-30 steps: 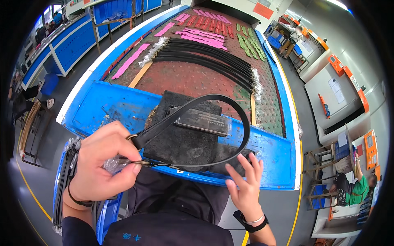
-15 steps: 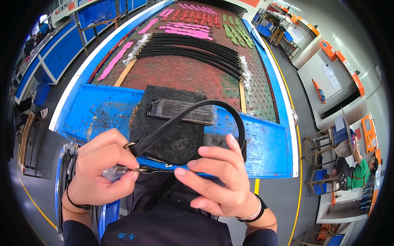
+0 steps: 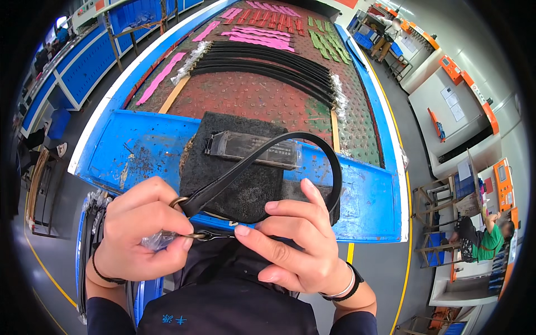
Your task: The person repeatedly picks up black cables from a blue bin, threads them through a clear plastic guide, and places them onto a conveyor belt. This process is repeated multiple times throughout the video.
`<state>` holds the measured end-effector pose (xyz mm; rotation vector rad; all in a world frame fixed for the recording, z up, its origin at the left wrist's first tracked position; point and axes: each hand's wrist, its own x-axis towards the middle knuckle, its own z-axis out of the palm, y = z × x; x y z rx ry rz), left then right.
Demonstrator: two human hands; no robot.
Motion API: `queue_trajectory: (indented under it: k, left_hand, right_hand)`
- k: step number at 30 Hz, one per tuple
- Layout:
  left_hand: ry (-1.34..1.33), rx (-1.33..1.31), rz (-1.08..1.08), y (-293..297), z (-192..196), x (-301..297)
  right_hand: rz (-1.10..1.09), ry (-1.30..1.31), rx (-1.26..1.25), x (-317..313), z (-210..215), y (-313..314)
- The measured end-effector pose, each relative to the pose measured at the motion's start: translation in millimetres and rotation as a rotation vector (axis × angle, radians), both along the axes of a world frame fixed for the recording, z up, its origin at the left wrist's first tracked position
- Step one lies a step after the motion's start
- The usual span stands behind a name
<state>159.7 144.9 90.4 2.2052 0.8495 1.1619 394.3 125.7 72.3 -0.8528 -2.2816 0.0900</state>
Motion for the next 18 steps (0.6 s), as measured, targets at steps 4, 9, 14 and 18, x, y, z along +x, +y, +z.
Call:
queue_trajectory:
  k: [4, 9, 14, 18]
  left_hand:
    - [0.049, 0.081, 0.005, -0.9, -1.8, -1.7]
    - [0.083, 0.271, 0.04, -1.9, -6.6, -5.5]
    - [0.066, 0.367, 0.071, -5.3, -14.1, -12.7]
    - [0.066, 0.397, 0.068, -6.1, -11.8, -11.7]
  right_hand:
    - [-0.017, -0.002, -0.003, 1.3, -0.1, 1.2]
    - [-0.149, 0.231, 0.182, 18.2, -12.0, -8.6]
    - [-0.333, 0.214, 0.197, 55.5, -54.8, -30.5]
    - [-0.575, -0.211, -0.148, 56.3, -76.1, -19.5]
